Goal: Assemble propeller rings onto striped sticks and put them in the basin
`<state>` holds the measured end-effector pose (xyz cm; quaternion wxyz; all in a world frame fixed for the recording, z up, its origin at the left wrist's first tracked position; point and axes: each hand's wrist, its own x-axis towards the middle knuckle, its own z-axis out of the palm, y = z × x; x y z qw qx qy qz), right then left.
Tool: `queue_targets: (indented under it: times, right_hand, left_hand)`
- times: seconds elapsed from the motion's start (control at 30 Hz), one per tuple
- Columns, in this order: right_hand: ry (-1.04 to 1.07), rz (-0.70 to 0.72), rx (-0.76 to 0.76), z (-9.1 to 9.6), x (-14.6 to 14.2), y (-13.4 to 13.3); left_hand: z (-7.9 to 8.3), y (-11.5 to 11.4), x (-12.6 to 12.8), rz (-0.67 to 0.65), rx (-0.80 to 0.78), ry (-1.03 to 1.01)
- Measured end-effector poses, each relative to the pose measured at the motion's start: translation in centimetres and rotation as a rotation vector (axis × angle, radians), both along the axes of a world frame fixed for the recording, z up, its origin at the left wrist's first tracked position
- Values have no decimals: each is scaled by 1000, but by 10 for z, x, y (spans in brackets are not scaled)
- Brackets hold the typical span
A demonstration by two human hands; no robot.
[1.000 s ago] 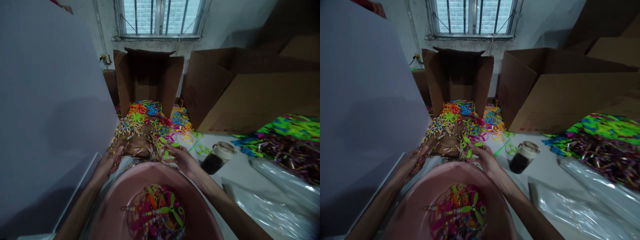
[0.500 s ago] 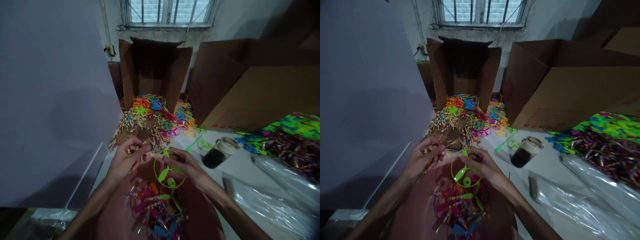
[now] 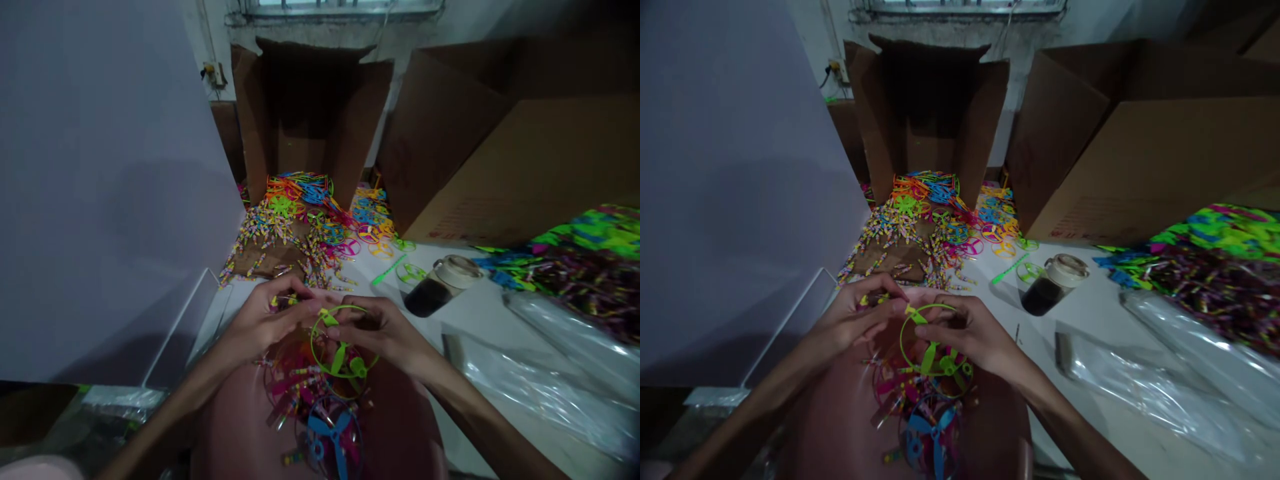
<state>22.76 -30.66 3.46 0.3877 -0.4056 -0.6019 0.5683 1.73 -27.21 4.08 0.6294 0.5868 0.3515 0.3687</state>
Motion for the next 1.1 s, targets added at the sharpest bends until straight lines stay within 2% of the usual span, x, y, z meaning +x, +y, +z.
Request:
queue_targets:
  times: [0.1, 0.2, 0.37, 0.5, 0.63, 0.77, 0.93, 1.1]
  right_hand:
    - [-16, -19, 31, 1, 1, -1]
    - [-32, -5, 51, 2, 2, -3]
    - [22, 101, -144, 0, 2, -8]
    - [39, 116, -155, -1, -1, -12]
    - [-5, 101, -131, -1, -4, -12]
    - [-117, 40, 23, 0, -5, -16]
    - [-392, -50, 355, 1, -6, -30]
    - [-646, -51, 703, -7, -5, -41]
  left_hand:
    - [1, 2, -4, -31, -7, 45]
    - [5, 5, -8, -89, 87, 109]
    - [11, 6, -12, -160, 170, 172]
    - [10, 2, -16, -227, 112, 160]
    - [11, -3, -18, -170, 185, 167]
    - [15, -4, -21, -171, 203, 223]
    - [17, -4, -21, -264, 116, 238]
    - [12, -11, -22, -219, 220, 320]
